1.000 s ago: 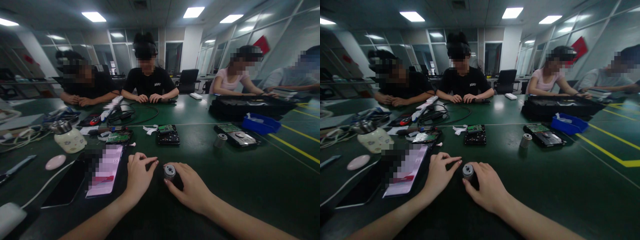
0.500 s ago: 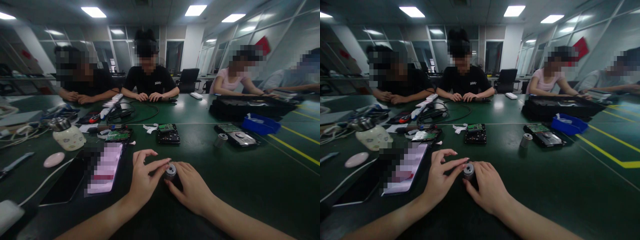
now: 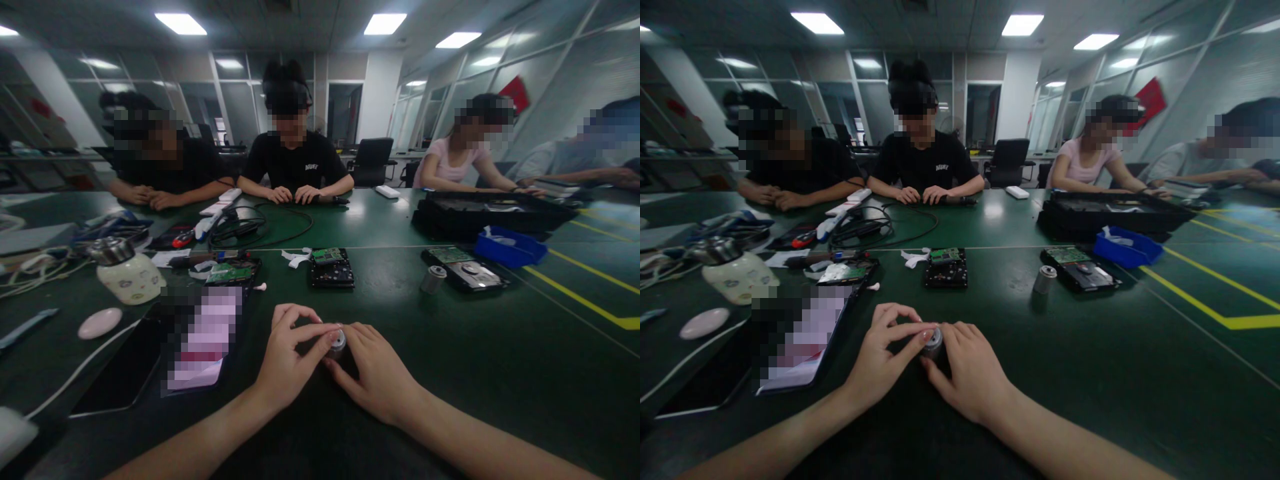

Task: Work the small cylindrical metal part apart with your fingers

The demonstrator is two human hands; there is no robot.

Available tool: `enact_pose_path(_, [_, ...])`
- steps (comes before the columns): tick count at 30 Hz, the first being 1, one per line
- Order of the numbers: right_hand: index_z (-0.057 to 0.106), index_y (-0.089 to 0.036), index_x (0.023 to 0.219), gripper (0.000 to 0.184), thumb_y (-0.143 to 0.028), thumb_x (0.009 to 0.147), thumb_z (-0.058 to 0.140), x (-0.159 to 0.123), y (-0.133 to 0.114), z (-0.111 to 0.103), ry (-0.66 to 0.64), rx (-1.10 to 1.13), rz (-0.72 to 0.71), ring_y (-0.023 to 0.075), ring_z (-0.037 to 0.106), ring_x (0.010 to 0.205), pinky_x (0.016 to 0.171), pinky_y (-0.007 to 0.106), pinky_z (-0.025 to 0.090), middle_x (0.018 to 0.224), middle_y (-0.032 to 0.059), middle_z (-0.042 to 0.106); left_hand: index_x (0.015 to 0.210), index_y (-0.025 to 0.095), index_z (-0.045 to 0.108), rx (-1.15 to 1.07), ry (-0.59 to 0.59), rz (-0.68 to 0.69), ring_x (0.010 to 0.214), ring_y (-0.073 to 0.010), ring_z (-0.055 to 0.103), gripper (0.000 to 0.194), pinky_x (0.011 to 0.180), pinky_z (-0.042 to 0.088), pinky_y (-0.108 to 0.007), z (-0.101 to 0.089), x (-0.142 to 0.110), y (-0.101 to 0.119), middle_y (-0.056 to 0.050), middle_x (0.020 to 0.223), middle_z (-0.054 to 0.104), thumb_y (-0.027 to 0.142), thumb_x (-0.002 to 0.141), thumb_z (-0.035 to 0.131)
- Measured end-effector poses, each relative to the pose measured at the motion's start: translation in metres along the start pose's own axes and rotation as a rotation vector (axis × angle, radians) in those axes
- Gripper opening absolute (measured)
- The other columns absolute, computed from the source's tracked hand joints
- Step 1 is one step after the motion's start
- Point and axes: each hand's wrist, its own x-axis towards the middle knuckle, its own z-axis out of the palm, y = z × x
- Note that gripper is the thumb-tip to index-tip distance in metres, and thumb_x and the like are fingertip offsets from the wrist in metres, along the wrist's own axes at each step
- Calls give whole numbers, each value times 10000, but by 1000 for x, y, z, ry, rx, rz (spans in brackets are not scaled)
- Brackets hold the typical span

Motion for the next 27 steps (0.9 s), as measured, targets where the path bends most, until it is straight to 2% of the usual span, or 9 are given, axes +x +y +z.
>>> enact_pose_path(5, [551,-131,1116,276,-281,886,526,0,0,0,-7,1,18,264,561,922,843,446,444,1031,118,641,1062,311,719,-67,-79,-32,1041,-234,477,247,925,408,-378,-4,-2,2,-47,1020,597,281,922,517])
enact_pose_path(8, [552,-126,1114,276,-285,891,520,0,0,-1,-22,-4,30,269,561,926,848,447,439,1030,124,642,1110,322,695,-104,-122,-34,1080,-234,468,293,923,410,-371,-5,-3,1,-45,1097,587,284,941,459])
enact_pose_path(12, [543,-136,1147,293,-288,899,519,1,-1,-3,-42,13,27,271,556,978,877,447,427,1102,122,630,818,242,740,-127,17,-58,992,-223,517,362,889,412,-363,-5,-3,-1,-50,948,613,273,955,406])
enact_pose_path(14, [537,-132,1155,303,-293,899,520,1,-2,-4,-39,17,26,273,556,984,876,450,428,1113,124,628,752,214,699,-128,59,-61,959,-223,530,352,872,417,-364,-5,-3,-1,-52,895,612,284,949,416])
enact_pose_path(15, [537,-128,1149,300,-292,899,519,1,-2,-4,-36,14,26,273,558,975,870,453,431,1102,125,630,781,211,689,-126,56,-55,967,-226,532,310,873,419,-366,-5,-2,0,-53,904,615,288,941,434])
enact_pose_path(17, [535,-125,1136,289,-289,898,515,1,-1,-3,-29,5,17,277,557,968,870,460,430,1088,127,630,930,218,688,-117,27,-41,1018,-234,523,202,908,418,-378,-5,-2,1,-57,978,627,287,912,499])
enact_pose_path(20, [535,-131,1108,261,-272,890,511,1,-1,-1,-18,-9,6,277,555,953,870,467,430,1060,127,632,1081,280,691,-76,-51,-42,1108,-243,488,233,968,406,-404,-3,-1,2,-53,1121,618,258,881,573])
enact_pose_path(23, [545,-137,1066,223,-258,881,514,0,0,-1,-10,-3,8,269,553,929,853,457,439,1023,119,635,1031,341,731,-36,-104,-53,1120,-251,477,221,945,436,-411,-1,0,2,-34,1156,626,255,879,595])
enact_pose_path(27, [546,-138,1078,232,-256,880,519,0,-1,-2,-13,4,4,267,555,931,850,451,443,1026,117,634,979,348,752,47,-44,-40,1026,-224,524,184,855,494,-342,1,1,1,-13,1061,680,271,861,635])
